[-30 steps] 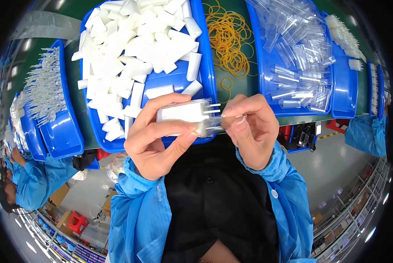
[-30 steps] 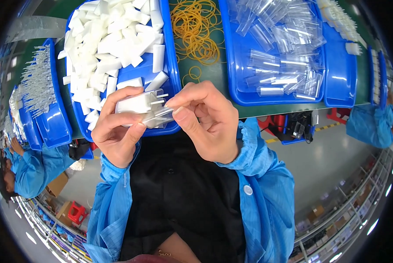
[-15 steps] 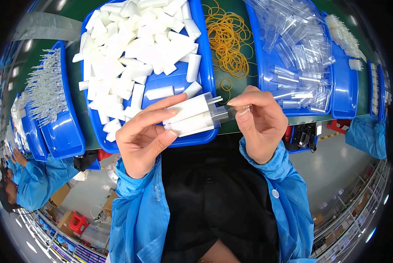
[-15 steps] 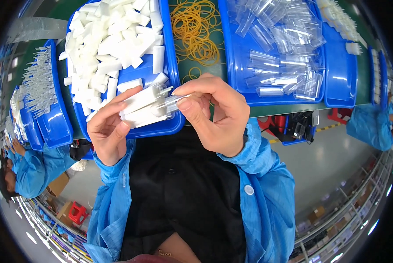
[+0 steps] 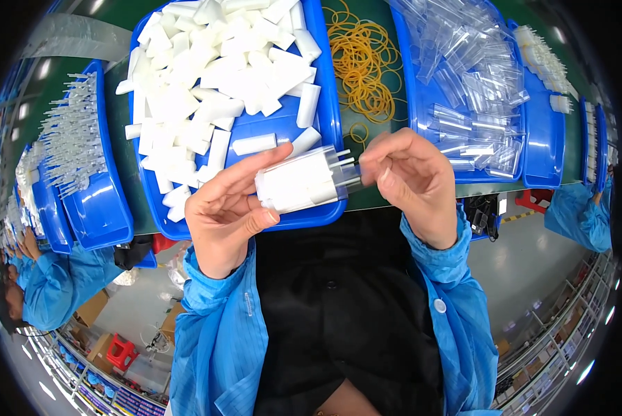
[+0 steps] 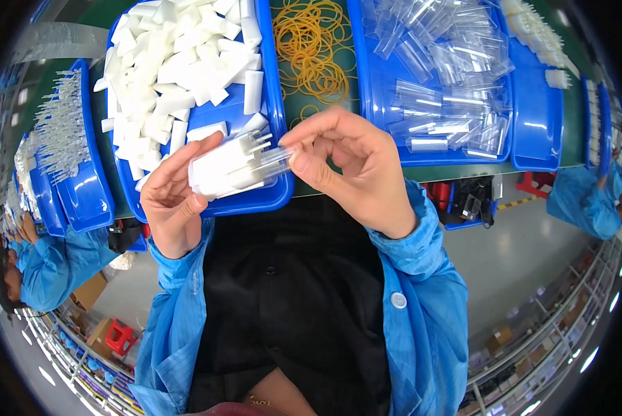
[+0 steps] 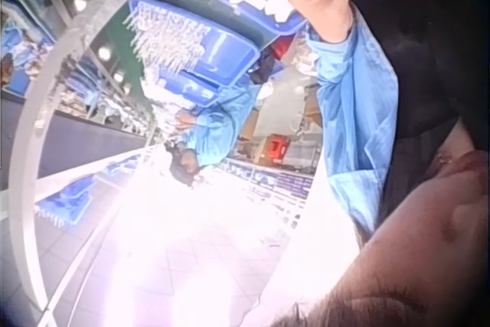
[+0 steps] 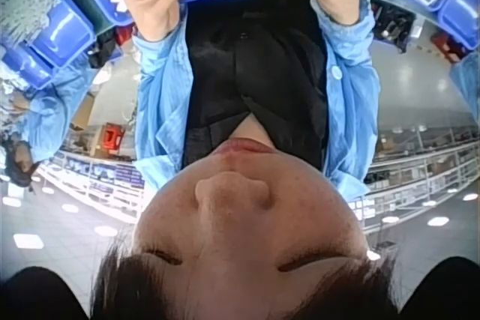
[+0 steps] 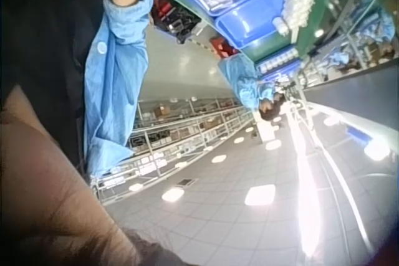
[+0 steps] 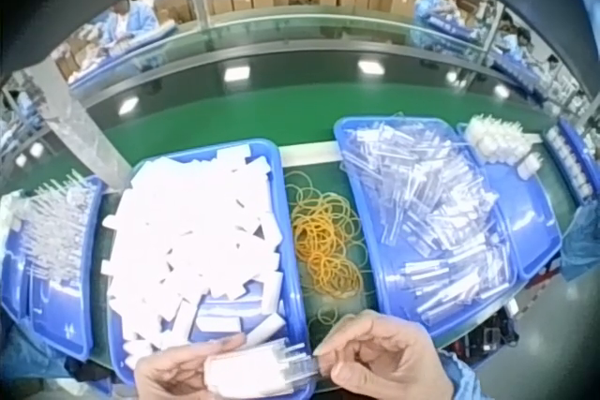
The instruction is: The person slides white foam sleeves onto the prongs of a plastic base, fits a clear plastic cover over the pieces, and secures the bundle with a rubber band before assembling another unit.
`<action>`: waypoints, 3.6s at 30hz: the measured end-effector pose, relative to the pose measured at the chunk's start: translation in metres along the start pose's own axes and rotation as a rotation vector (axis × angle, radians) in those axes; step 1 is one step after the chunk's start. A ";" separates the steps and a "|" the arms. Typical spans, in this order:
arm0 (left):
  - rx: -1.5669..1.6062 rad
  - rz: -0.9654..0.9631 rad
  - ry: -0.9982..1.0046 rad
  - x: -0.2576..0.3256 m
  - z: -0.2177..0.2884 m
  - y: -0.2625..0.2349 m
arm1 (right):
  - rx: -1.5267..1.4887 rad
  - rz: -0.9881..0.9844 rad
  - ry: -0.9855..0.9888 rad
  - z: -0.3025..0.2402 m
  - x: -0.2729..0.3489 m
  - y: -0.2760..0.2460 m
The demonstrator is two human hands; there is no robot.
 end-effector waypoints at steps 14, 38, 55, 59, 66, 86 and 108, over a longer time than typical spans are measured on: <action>0.138 -0.059 -0.019 0.007 -0.011 0.008 | 0.223 -0.055 -0.299 -0.011 0.000 0.021; -0.213 -0.677 -0.196 0.012 -0.010 0.048 | 0.631 -0.371 -0.495 -0.038 -0.005 0.059; -0.155 -0.432 -0.121 -0.003 -0.014 0.019 | 1.328 0.199 -0.366 -0.023 -0.018 -0.005; -0.031 -0.376 -0.135 0.002 -0.016 0.022 | 0.782 0.204 -0.363 -0.028 -0.009 -0.016; 0.018 -0.319 -0.213 0.007 -0.024 0.024 | -0.343 -0.127 -0.007 -0.008 -0.003 0.012; -0.013 -0.068 -0.098 0.007 -0.016 0.022 | 0.330 -0.090 -0.380 -0.013 0.014 0.043; 0.219 -0.268 -0.219 0.009 -0.009 0.012 | 0.059 -0.829 -0.072 -0.004 0.025 0.070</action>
Point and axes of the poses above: each hand's wrist, its own x-axis away from the middle knuckle, its own y-axis out of the palm, z = x × y, the point moved 7 cm from there along -x, towards the middle knuckle, and after that the axes turned 5 degrees about y, right-handed, at the moved point
